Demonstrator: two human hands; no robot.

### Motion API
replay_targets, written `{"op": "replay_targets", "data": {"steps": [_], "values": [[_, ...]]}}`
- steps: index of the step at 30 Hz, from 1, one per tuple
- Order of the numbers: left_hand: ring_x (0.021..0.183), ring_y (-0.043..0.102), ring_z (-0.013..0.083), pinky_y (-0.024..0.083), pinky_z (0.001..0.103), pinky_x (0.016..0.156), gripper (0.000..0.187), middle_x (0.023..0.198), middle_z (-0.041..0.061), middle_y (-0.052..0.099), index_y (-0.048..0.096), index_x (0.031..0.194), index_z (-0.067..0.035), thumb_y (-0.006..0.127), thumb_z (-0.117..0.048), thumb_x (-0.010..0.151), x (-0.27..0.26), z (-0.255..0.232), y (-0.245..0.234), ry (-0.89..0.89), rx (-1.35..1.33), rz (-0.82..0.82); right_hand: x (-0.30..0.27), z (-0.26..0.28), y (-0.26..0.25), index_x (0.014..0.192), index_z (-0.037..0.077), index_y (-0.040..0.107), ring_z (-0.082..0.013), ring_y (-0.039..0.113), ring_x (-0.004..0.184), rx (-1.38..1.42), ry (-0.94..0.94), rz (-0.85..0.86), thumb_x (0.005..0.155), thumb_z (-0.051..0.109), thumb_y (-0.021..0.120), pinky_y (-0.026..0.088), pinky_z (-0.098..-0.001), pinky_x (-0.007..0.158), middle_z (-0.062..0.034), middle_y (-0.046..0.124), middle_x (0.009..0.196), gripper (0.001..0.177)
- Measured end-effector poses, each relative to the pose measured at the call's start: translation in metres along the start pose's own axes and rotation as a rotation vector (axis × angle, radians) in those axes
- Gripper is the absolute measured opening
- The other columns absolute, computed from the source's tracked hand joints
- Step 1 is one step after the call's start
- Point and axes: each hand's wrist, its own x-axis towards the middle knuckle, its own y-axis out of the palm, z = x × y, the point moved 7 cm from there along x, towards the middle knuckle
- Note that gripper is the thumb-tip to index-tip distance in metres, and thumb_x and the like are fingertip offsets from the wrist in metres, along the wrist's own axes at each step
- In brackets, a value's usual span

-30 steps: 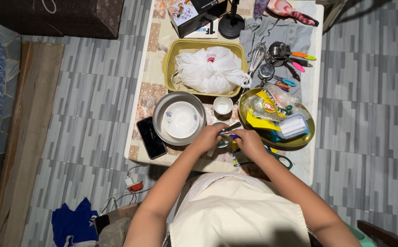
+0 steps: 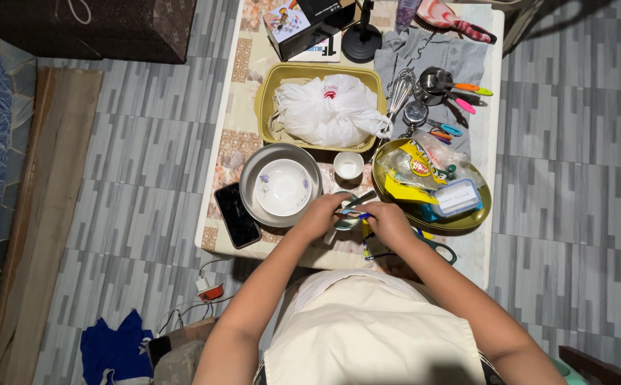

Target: Prepare a drink by mixing ingredients in a cup and bowl using a spoon and small packets.

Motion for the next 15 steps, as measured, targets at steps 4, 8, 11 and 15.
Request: {"op": "replay_targets", "data": {"steps": [4, 8, 11, 15], "values": [[0.101, 0.068, 0.0391, 0.053, 0.046, 0.087, 0.063, 0.107, 0.019, 0.072, 0.066, 0.129, -0.01, 0.068, 0.011, 0.069, 0.0, 0.012, 0.007, -0.092, 0.026, 0.045, 0.0, 0.004, 0.001, 0.107, 0.01, 0.078, -0.0364, 0.072, 0.09, 0.003, -0.011, -0.006, 0.075, -0.004, 0.069, 0.057, -0.0429, 0.082, -0.0153, 0.075, 0.102, 0.036], [0.093, 0.066, 0.0414, 0.051, 0.049, 0.085, 0.075, 0.099, 0.022, 0.069, 0.057, 0.146, -0.01, 0.064, 0.014, 0.075, -0.001, 0.016, 0.017, -0.059, 0.078, 0.111, 0.002, 0.004, 0.002, 0.099, 0.005, 0.074, -0.039, 0.069, 0.088, -0.037, 0.049, -0.012, 0.078, 0.005, 0.077, 0.055, -0.046, 0.078, -0.0166, 0.072, 0.097, 0.021], [0.096, 0.066, 0.042, 0.051, 0.048, 0.086, 0.078, 0.105, 0.022, 0.07, 0.057, 0.144, -0.009, 0.062, 0.015, 0.07, -0.002, 0.011, 0.015, 0.052, 0.062, -0.002, 0.0, -0.004, 0.008, 0.095, 0.002, 0.071, -0.0407, 0.066, 0.089, -0.029, 0.044, -0.049, 0.073, 0.003, 0.078, 0.053, -0.0472, 0.078, -0.0174, 0.067, 0.096, 0.023], [0.102, 0.066, 0.0414, 0.052, 0.047, 0.088, 0.075, 0.11, 0.021, 0.071, 0.059, 0.136, -0.011, 0.067, 0.012, 0.065, -0.003, 0.013, 0.013, 0.073, 0.016, -0.066, -0.003, -0.009, 0.016, 0.091, 0.0, 0.07, -0.0409, 0.063, 0.095, -0.107, -0.026, -0.069, 0.067, -0.009, 0.067, 0.052, -0.0482, 0.081, -0.017, 0.063, 0.096, 0.026]]}}
